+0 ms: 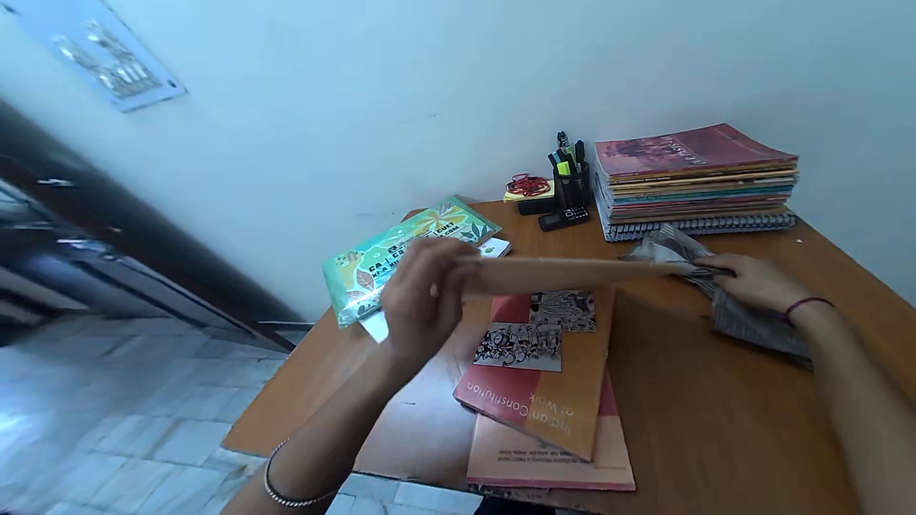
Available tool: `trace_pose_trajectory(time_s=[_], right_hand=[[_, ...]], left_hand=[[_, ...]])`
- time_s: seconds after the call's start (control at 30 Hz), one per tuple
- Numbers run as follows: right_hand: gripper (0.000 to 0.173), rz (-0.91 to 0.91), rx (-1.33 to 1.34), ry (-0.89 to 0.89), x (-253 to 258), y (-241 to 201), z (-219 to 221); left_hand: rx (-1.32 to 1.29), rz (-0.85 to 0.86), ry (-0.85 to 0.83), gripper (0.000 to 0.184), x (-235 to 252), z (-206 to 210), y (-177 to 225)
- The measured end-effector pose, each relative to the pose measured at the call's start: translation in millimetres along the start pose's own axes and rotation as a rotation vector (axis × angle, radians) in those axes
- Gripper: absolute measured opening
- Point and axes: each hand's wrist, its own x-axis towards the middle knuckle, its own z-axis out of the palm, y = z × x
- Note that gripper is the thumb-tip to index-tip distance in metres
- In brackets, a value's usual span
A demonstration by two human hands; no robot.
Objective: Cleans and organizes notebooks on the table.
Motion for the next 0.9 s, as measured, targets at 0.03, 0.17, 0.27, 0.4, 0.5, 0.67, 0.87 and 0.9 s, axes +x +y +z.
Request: trace_pose_trajectory(time_s=[0.03,0.17,0.27,0.4,0.5,0.67,0.87,0.9], right_hand=[[0.039,-0.003,0.003,0.003,0.7,0.7,0.0],[0.040,0.003,-0.021,-0.011,1.7,2.1,-1.3],[0.039,0.041,-0.024,-0.009,-7.8,-10.2,-3.2],[0.037,-0.007,0.033,0.041,-1.0,0.8,1.2],[0.037,-0.032,0.048,0.080,3.7,7.7,5.1],[0.035,-0.035,0.077,0.121,1.4,8.1,3.6],[0.030,-0.066,0.103,0.154,-15.1,-35.3,-8.1],[0.030,-0.101,0.106,0.167,-19.7,-51.9,-5.4]], left_hand=[[-0.004,-0.020,0.054,0.023,13.7,-5.7,-0.7],[-0.089,-0.328,0.216,0.018,46.8,-21.1,-0.1],[-0.327,-0.837,0.197,0.019,38.4,-8.5,-4.2],[-0.520,-1.329,0.066,0.024,-0.9,30.7,-11.1],[-0.535,-1.540,0.023,0.028,-32.6,56.0,-20.4],[-0.607,-1.692,-0.205,0.032,-69.3,67.3,-50.7],[-0.677,-1.636,-0.434,0.029,-75.9,47.9,-65.4],[-0.698,-1.617,-0.443,0.029,-78.1,46.1,-66.2]])
